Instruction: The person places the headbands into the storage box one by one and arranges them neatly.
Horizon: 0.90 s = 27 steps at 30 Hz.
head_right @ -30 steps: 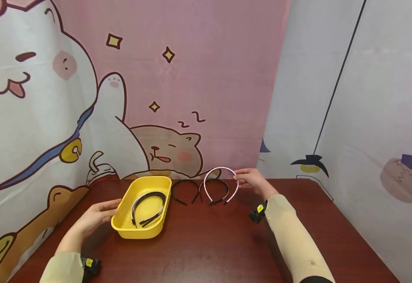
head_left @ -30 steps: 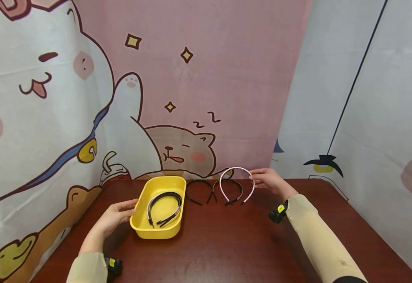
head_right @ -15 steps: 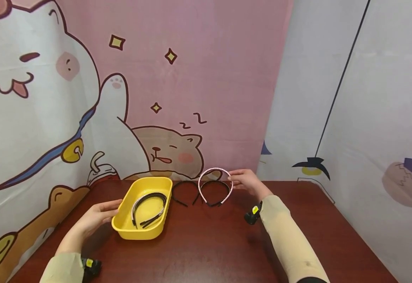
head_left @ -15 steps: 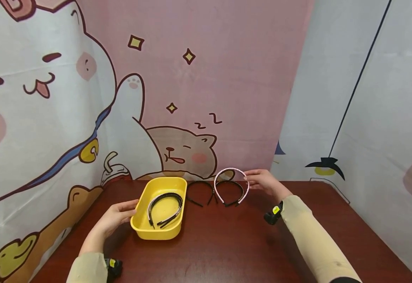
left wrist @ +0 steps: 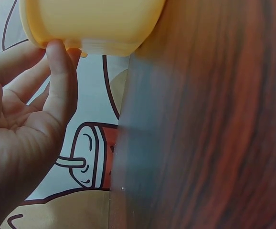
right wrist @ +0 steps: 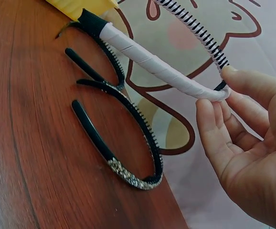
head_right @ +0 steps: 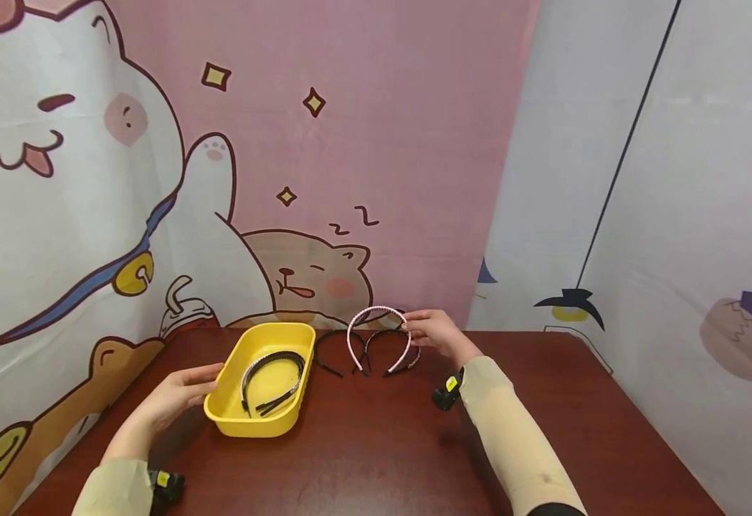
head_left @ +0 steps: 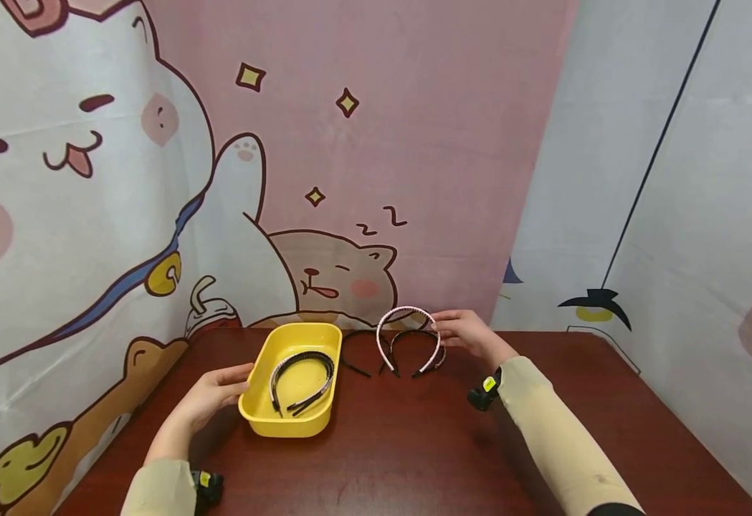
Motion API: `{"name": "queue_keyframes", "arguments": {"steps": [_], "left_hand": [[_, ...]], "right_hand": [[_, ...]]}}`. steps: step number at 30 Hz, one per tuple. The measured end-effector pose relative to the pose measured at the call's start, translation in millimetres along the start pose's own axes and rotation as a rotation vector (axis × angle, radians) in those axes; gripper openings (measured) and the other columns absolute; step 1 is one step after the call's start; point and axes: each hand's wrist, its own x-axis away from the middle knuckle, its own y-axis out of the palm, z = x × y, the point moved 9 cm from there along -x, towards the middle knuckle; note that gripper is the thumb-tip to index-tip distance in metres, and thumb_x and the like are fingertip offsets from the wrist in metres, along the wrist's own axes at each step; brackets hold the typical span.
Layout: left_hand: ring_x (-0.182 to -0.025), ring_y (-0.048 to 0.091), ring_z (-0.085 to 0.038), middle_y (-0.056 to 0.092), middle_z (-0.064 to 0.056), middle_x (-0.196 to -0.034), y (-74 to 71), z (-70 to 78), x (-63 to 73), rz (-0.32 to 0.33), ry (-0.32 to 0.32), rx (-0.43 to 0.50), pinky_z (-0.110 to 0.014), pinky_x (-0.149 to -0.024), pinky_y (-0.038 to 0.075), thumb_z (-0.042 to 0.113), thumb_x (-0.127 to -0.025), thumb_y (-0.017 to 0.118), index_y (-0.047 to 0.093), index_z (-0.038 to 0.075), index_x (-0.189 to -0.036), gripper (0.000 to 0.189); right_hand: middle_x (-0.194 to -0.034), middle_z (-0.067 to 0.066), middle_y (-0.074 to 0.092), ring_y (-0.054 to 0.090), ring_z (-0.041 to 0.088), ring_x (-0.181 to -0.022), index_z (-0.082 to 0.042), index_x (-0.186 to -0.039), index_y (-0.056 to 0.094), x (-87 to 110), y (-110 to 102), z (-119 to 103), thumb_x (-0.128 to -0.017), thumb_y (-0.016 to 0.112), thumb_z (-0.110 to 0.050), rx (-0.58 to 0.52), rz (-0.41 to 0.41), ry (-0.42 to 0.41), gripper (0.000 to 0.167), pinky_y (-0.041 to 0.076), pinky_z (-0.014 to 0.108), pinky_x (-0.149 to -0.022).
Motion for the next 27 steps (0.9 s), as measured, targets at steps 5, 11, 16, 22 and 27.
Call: {"name": "queue_keyframes", "arguments": {"steps": [5, 11, 16, 22, 27], "left_hand": [[-0.115, 0.058, -0.035, 0.045, -0.031, -0.139, 0.8, 3.4, -0.2, -0.004, 0.006, -0.011, -0.034, -0.087, 0.053, 0.008, -0.097, 0.057, 0.039, -0.009, -0.143, 0.052], [-0.114, 0.059, -0.033, 0.044, -0.030, -0.140, 1.4, 2.5, 0.8, -0.009, -0.002, -0.011, -0.033, -0.086, 0.053, 0.008, -0.097, 0.058, 0.039, -0.009, -0.143, 0.053], [-0.113, 0.059, -0.032, 0.045, -0.030, -0.140, 1.0, 0.7, 1.2, -0.008, -0.001, -0.014, -0.033, -0.086, 0.053, 0.010, -0.096, 0.059, 0.040, -0.008, -0.143, 0.053], [-0.115, 0.058, -0.034, 0.045, -0.030, -0.140, 0.5, 2.1, 1.9, -0.012, 0.001, -0.011, -0.034, -0.087, 0.053, 0.011, -0.097, 0.059, 0.039, -0.008, -0.143, 0.054], [-0.115, 0.058, -0.034, 0.044, -0.029, -0.141, 0.6, 3.1, 1.1, -0.017, 0.009, -0.012, -0.034, -0.087, 0.053, 0.010, -0.096, 0.059, 0.040, -0.008, -0.143, 0.053]], "right_hand": [[-0.096, 0.008, 0.068, 0.064, 0.014, -0.082, 0.011, -0.128, 0.053, -2.6, 7, -4, -0.091, 0.063, -0.004, 0.004, 0.006, -0.002, 0.042, 0.056, 0.033, -0.074], [-0.088, 0.003, 0.068, 0.064, 0.012, -0.081, 0.012, -0.128, 0.053, -3.3, 15, -7, -0.091, 0.061, -0.003, -0.006, -0.001, -0.011, 0.041, 0.056, 0.033, -0.073], [-0.087, 0.002, 0.066, 0.063, 0.012, -0.079, 0.012, -0.129, 0.052, -4.3, 20, -10, -0.092, 0.060, -0.003, -0.016, 0.004, -0.006, 0.041, 0.056, 0.032, -0.071], [-0.091, 0.004, 0.064, 0.062, 0.014, -0.079, 0.013, -0.132, 0.049, -9.4, 29, -17, -0.092, 0.062, -0.004, -0.018, -0.006, 0.004, 0.045, 0.056, 0.033, -0.075], [-0.088, 0.004, 0.064, 0.063, 0.013, -0.077, 0.014, -0.132, 0.048, -13.7, 38, -21, -0.092, 0.061, -0.002, -0.043, -0.012, -0.007, 0.045, 0.056, 0.032, -0.072]]}}
